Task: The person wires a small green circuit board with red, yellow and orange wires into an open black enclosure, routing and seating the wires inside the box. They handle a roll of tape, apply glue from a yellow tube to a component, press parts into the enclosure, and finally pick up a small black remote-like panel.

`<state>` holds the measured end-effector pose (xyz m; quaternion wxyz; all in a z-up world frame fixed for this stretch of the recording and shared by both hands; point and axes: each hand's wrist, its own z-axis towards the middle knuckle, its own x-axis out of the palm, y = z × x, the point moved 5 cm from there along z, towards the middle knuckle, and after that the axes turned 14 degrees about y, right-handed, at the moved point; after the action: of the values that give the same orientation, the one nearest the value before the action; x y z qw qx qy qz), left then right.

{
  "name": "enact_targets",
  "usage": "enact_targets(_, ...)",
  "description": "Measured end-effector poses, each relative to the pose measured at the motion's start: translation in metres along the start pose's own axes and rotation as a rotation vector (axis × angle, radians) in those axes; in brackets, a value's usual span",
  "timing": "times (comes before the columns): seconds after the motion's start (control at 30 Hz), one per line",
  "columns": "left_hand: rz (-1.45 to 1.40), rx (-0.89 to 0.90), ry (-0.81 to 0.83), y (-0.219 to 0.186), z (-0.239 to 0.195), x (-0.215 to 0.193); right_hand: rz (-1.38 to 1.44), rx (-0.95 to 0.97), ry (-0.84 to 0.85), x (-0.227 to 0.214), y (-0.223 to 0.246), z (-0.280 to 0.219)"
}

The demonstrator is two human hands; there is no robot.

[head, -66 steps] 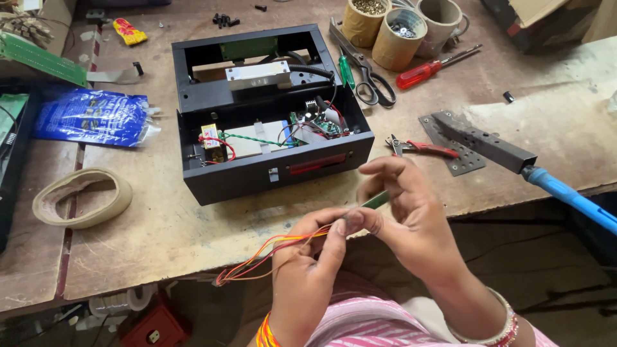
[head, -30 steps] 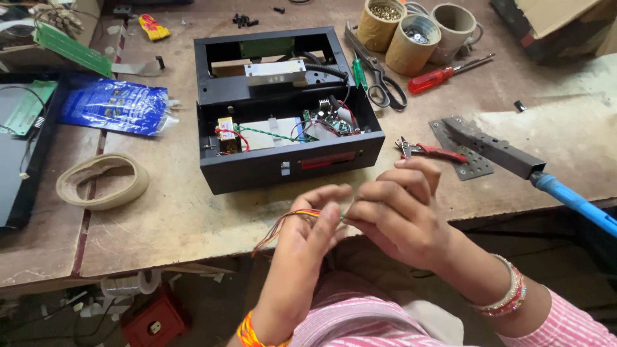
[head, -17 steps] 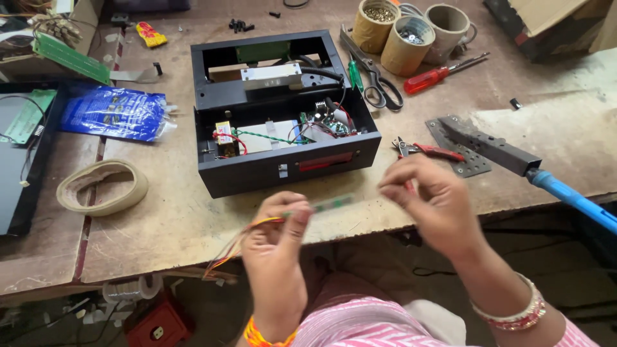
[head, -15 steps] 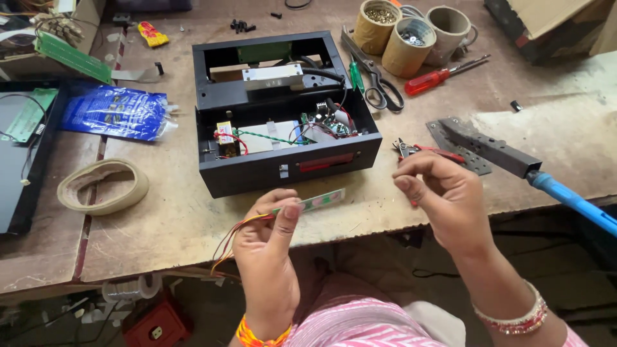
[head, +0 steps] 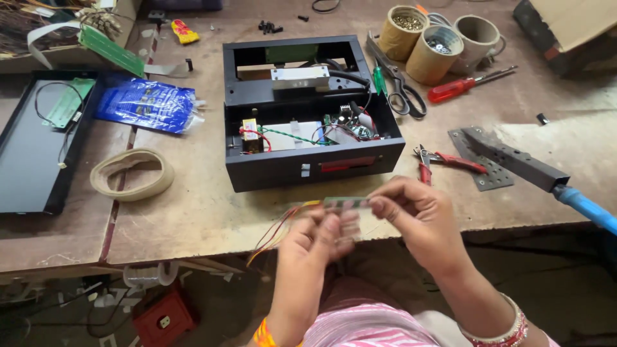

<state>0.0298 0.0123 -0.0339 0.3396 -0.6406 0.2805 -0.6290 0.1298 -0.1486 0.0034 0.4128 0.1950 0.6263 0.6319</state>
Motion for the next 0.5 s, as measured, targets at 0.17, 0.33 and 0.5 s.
enact_targets(0.17, 0.503, 0.077, 0.176, -0.051, -0.010, 0.024, -0.362, -0.129, -0.020, -0.007, 0.038, 0.005)
enact_targets(0.33, 1.275, 0.533, 0.126, -0.113, -0.015, 0.052, -0.343, -0.234, 0.231, 0.018, 0.050, 0.006)
enact_targets(0.5, 0.935, 0.252, 0.105, -0.100, -0.009, 0.041, 0.480, -0.261, 0.159, 0.038, 0.015, 0.007)
